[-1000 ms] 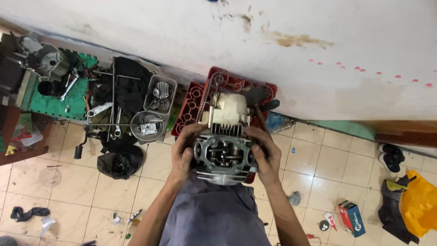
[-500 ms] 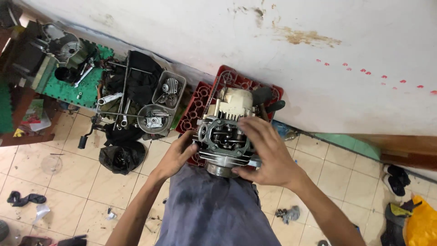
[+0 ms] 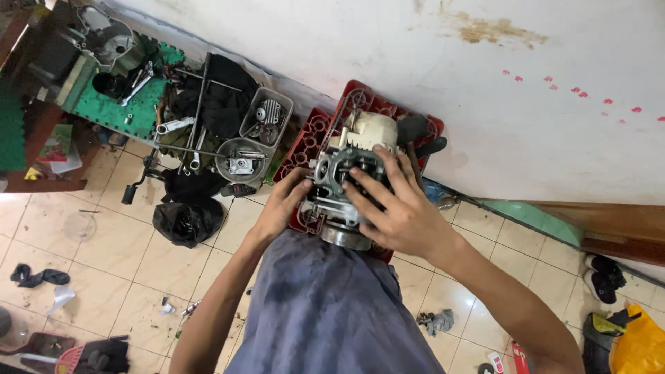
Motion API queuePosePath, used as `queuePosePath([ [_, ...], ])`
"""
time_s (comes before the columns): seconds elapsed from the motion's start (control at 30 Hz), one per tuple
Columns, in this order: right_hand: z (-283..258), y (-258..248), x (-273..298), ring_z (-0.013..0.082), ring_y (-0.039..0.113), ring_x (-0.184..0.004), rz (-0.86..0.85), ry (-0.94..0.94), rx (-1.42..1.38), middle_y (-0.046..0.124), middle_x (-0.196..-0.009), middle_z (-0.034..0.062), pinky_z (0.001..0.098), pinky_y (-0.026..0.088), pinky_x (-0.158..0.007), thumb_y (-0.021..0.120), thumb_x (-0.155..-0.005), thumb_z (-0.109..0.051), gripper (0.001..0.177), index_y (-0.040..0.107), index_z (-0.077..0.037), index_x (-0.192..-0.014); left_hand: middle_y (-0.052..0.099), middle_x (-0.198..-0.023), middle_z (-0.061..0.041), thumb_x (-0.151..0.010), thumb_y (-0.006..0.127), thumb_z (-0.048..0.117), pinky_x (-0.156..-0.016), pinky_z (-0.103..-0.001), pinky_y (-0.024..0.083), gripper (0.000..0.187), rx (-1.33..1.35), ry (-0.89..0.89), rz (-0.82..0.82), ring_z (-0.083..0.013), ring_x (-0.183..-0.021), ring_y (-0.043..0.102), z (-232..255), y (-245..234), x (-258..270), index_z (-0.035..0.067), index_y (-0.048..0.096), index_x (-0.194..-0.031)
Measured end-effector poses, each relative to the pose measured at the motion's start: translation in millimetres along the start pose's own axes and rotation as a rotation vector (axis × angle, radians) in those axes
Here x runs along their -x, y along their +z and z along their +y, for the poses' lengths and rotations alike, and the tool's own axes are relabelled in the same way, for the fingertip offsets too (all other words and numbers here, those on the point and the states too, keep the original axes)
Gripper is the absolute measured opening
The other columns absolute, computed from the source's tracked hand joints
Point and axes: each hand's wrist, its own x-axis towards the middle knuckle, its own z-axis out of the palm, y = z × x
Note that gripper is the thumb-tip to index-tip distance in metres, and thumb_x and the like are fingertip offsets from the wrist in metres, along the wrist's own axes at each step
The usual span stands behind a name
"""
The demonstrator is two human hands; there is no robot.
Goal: The person works on a disassembled engine block placed on a red crate. They use a green rubber mallet to tap parts of the engine and later switch to a black rubber mallet to strike the cylinder head area. The person also uses their hands to adjust and hold the engine components during the process.
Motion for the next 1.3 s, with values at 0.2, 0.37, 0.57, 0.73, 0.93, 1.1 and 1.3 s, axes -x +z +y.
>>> queuePosePath([
  [0.2, -12.9, 3.5, -0.1, 0.0487, 0.025, -0.149, 0.054, 0.126, 0.069, 0.046, -0.157, 0.0106, 0.0705, 0.031, -0.117, 0.085, -0.074, -0.03, 0.067, 0.064, -0.016, -0.135, 0.055, -0.137, -0.015, -0.107, 0.048, 0.041, -0.111, -0.039, 0.039, 0.055, -0.044, 0.229, 0.117, -0.024, -0.131, 0.049, -23.1, 19.1, 12.2, 0.001, 0.043, -0.145],
  [0.37, -18.3, 3.2, 3.5, 0.0421, 0.02, -0.16, 0.253, 0.293, -0.302, 0.035, -0.167, 0.0136, 0.0605, 0.028, -0.13, 0.077, -0.087, -0.041, 0.07, 0.056, -0.015, -0.149, 0.043, -0.161, -0.02, -0.107, 0.039, 0.062, -0.129, -0.047, 0.034, 0.078, -0.167, 0.549, 0.165, -0.0314, -0.152, 0.043, 87.5, -0.4, 12.8, 0.003, 0.035, -0.158],
  [0.57, -6.6, -8.1, -11.5, 0.0349, 0.047, -0.15, 0.629, 0.643, -0.873, 0.049, -0.159, 0.0162, 0.0538, 0.035, -0.123, 0.041, -0.106, -0.064, 0.074, 0.05, -0.003, -0.149, 0.044, -0.165, -0.019, -0.113, 0.029, 0.061, -0.137, -0.05, 0.025, 0.072, -0.421, 0.764, 0.101, -0.0328, -0.163, 0.028, 161.6, -8.3, -8.5, 0.005, 0.047, -0.154],
  [0.73, -0.3, 4.4, -0.4, 0.0353, 0.042, -0.155, 0.682, 0.759, -0.903, 0.051, -0.159, 0.0191, 0.0535, 0.026, -0.132, 0.031, -0.11, -0.059, 0.075, 0.052, 0.001, -0.151, 0.041, -0.165, -0.022, -0.113, 0.02, 0.063, -0.141, -0.054, 0.02, 0.079, -0.338, 0.695, 0.063, -0.033, -0.163, 0.022, 140.8, -14.2, -20.5, 0.004, 0.046, -0.157],
  [0.93, 10.4, 54.0, -13.5, 0.0308, 0.052, -0.145, 0.717, 0.608, -0.635, 0.067, -0.14, 0.0189, 0.0424, 0.028, -0.129, 0.03, -0.113, -0.053, 0.071, 0.066, 0.005, -0.134, 0.033, -0.166, -0.026, -0.106, 0.014, 0.073, -0.129, -0.053, 0.021, 0.091, -0.203, 0.575, -0.084, -0.0376, -0.158, 0.026, 82.2, 27.4, -59.6, 0.001, 0.034, -0.158],
  [1.1, 3.8, 55.7, -8.8, 0.0201, 0.066, -0.098, 0.785, 0.802, -0.985, 0.075, -0.107, 0.0148, 0.0348, 0.053, -0.094, 0.041, -0.114, -0.041, 0.058, 0.075, 0.007, -0.113, 0.07, -0.131, -0.015, -0.11, 0.029, 0.056, -0.113, -0.039, 0.047, 0.067, -0.119, 0.501, 0.018, -0.0272, -0.126, 0.065, 83.3, 31.1, -53.9, 0.003, 0.061, -0.135],
  [1.3, -59.6, 90.7, 26.3, 0.0076, 0.056, -0.085, 1.347, 0.873, -0.507, 0.061, -0.093, 0.0028, 0.0233, 0.046, -0.075, 0.063, -0.113, -0.014, 0.017, 0.059, 0.002, -0.107, 0.07, -0.118, -0.011, -0.108, 0.052, 0.019, -0.1, -0.033, 0.052, 0.028, -0.077, 0.504, 0.234, -0.0195, -0.108, 0.064, 79.1, -5.3, -14.0, 0.001, 0.064, -0.125],
])
